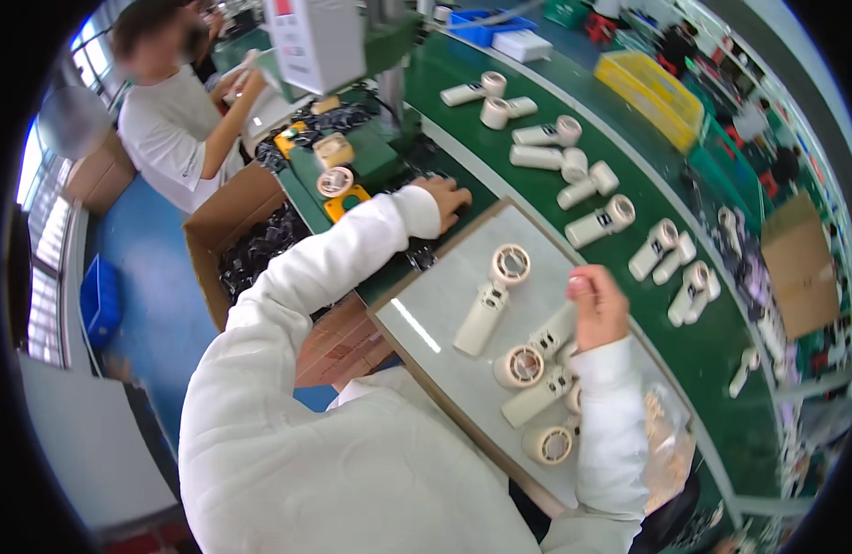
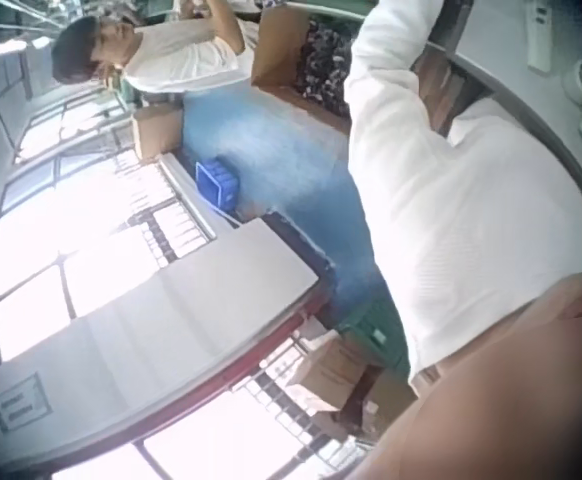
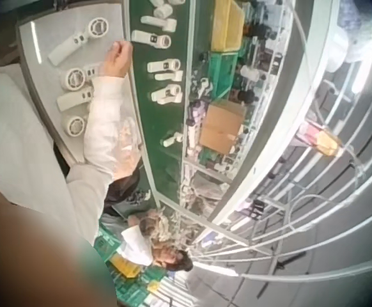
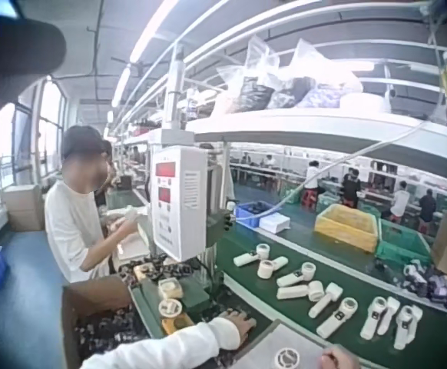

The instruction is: Assemble and inspect small white handheld electronic devices on a factory assembly line.

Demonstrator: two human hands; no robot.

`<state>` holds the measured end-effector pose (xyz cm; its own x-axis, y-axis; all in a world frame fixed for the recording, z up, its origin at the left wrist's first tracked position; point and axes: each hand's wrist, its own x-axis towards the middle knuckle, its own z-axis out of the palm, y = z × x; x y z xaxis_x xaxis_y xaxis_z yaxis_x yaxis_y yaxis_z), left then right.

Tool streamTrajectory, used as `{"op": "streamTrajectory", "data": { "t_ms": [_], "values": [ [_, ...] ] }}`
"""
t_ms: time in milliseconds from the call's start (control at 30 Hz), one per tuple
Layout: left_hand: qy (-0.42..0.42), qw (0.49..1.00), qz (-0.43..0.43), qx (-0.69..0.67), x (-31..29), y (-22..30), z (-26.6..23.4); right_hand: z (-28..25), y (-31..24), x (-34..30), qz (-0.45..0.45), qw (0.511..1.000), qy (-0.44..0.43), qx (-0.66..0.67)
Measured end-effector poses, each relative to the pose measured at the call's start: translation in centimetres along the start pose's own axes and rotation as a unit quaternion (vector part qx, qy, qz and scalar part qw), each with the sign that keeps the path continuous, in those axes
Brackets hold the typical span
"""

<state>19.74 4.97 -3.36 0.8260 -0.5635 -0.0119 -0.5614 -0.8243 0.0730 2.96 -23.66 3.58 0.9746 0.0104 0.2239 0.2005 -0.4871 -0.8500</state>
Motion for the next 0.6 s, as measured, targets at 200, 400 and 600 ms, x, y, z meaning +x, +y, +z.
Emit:
{"op": "streamTrajectory", "data": {
  "t_ms": [200, 400, 600],
  "values": [
    [0.039, 0.999, -0.020, -0.030, -1.7, -0.3, -1.0, 5.9, 2.6, 4.2, -0.177, 0.971, -0.064, -0.145],
    [0.142, 0.988, 0.010, -0.054, -1.6, -1.4, -0.4, 6.7, 1.4, 4.7, -0.090, 0.989, -0.105, -0.056],
    [0.176, 0.968, 0.003, -0.177, -1.4, -1.4, 0.5, 6.6, -2.3, 3.8, 0.132, 0.977, -0.121, 0.116]
  ]
}}
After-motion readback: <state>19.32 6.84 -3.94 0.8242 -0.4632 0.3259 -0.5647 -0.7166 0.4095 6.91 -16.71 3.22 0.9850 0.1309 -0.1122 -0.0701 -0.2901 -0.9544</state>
